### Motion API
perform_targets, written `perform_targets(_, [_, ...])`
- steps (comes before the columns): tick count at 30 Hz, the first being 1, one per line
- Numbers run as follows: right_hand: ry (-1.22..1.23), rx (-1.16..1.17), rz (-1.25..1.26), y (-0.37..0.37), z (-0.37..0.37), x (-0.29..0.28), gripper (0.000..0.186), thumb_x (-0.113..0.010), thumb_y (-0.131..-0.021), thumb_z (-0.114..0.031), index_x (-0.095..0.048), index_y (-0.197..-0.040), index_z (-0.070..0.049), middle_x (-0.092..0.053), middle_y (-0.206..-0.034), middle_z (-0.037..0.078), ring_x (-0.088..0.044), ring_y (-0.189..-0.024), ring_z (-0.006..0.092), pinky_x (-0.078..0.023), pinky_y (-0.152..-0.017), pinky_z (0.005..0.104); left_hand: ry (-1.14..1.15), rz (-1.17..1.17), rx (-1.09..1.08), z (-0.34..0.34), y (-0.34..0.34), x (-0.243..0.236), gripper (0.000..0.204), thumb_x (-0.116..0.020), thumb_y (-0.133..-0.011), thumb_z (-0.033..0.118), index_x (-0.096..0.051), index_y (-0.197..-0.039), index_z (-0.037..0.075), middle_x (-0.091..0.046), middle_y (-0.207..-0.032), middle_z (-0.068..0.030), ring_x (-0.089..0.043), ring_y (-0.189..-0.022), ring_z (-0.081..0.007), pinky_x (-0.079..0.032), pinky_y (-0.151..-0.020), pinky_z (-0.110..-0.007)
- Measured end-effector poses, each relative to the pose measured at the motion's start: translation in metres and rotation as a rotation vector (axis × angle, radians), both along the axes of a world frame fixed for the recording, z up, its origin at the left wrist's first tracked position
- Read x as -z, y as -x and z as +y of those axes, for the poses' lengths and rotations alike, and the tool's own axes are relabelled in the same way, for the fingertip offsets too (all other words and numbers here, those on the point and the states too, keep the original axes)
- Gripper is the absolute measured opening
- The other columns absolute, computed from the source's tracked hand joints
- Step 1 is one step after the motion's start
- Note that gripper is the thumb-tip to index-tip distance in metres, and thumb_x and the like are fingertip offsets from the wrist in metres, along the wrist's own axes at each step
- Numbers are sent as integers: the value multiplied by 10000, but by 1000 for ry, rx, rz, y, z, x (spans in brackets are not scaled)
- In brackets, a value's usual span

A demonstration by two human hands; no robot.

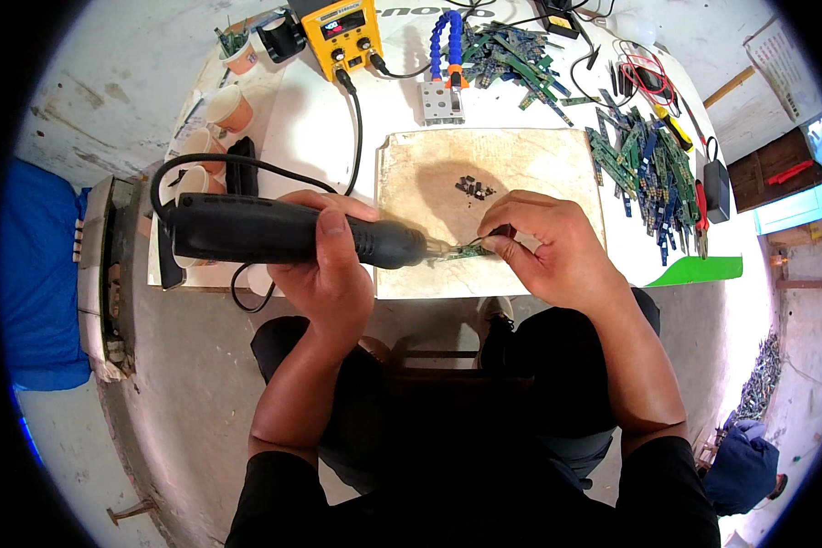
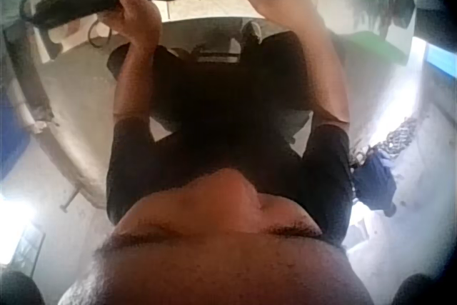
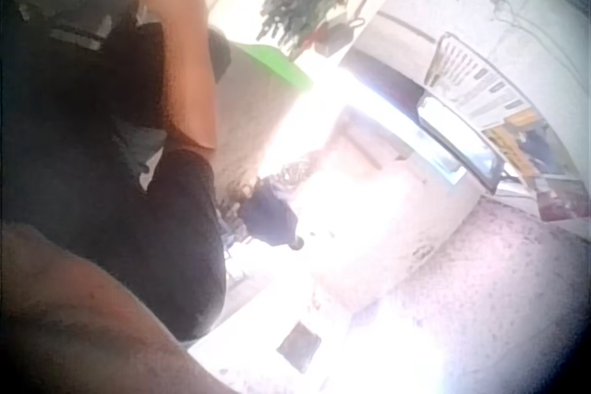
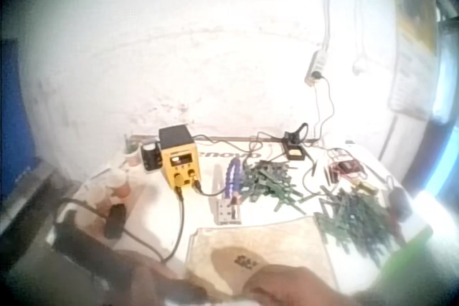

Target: The person uses a hot air gun and tweezers to remove small electronic components from a green circuit board. They heat the solder joints and lift the components off, placing them onto a work mat. The process is repeated for several components on the same board.

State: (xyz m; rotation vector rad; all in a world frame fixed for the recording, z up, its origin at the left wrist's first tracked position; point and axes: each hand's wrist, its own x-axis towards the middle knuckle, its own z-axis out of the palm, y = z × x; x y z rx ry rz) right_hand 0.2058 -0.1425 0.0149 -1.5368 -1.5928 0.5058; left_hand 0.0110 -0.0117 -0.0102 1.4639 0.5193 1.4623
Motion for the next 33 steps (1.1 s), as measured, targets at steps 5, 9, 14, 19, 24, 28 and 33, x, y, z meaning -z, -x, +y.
perform_targets(5, [6, 8, -16, 0, 0, 0, 118, -683, -819, 30, -650, -918, -25, -646, -848, 157, -647, -781, 365, -512, -672, 392, -5, 4, -8, -1, -2, -3, 189, -538, -987, 213, -506, -1020, 29, -667, -763, -135, -628, -696, -166, -526, -690, -278])
perform_targets(9, [-8, 9, -15, 0, 0, 2, 118, -682, -819, 32, -649, -916, -25, -650, -853, 157, -650, -788, 364, -513, -678, 391, 16, 18, -34, 1, 0, -8, 188, -535, -984, 209, -497, -1021, 29, -664, -755, -134, -625, -692, -166, -524, -691, -274])
perform_targets(14, [1, 19, -14, 1, 0, 0, 119, -682, -819, 34, -648, -919, -22, -656, -860, 155, -655, -793, 359, -516, -687, 385, 21, 13, -39, 3, 2, -6, 171, -530, -979, 194, -498, -1020, 31, -661, -757, -132, -619, -692, -162, -525, -706, -271])
perform_targets(19, [6, 35, -22, 0, 0, 0, 124, -686, -821, 31, -653, -928, -23, -664, -872, 150, -662, -799, 352, -522, -703, 371, 47, -47, 15, 2, 3, -7, 119, -551, -991, 125, -525, -976, 10, -671, -806, -109, -600, -734, -125, -490, -759, -267])
perform_targets(24, [-15, 83, -15, -1, 0, -1, 126, -687, -831, 28, -663, -942, -24, -676, -898, 151, -674, -816, 341, -530, -725, 358, 41, -43, 4, 1, 4, -8, 116, -546, -990, 119, -522, -972, 8, -673, -810, -109, -603, -733, -132, -491, -762, -270])
perform_targets(28, [-73, 142, -3, -2, 4, 5, 138, -694, -836, 22, -670, -966, -18, -680, -904, 155, -685, -824, 327, -531, -729, 351, 57, -54, 10, 3, 4, -9, 109, -544, -989, 113, -519, -974, 8, -674, -813, -112, -606, -742, -136, -492, -773, -274])
perform_targets(33, [-29, 248, 73, 4, 14, 18, 131, -697, -859, 5, -679, -986, -20, -692, -907, 147, -699, -824, 280, -531, -726, 335, 16, -54, 11, 2, 3, -8, 110, -544, -989, 112, -518, -982, 6, -675, -816, -115, -610, -754, -137, -492, -781, -278])
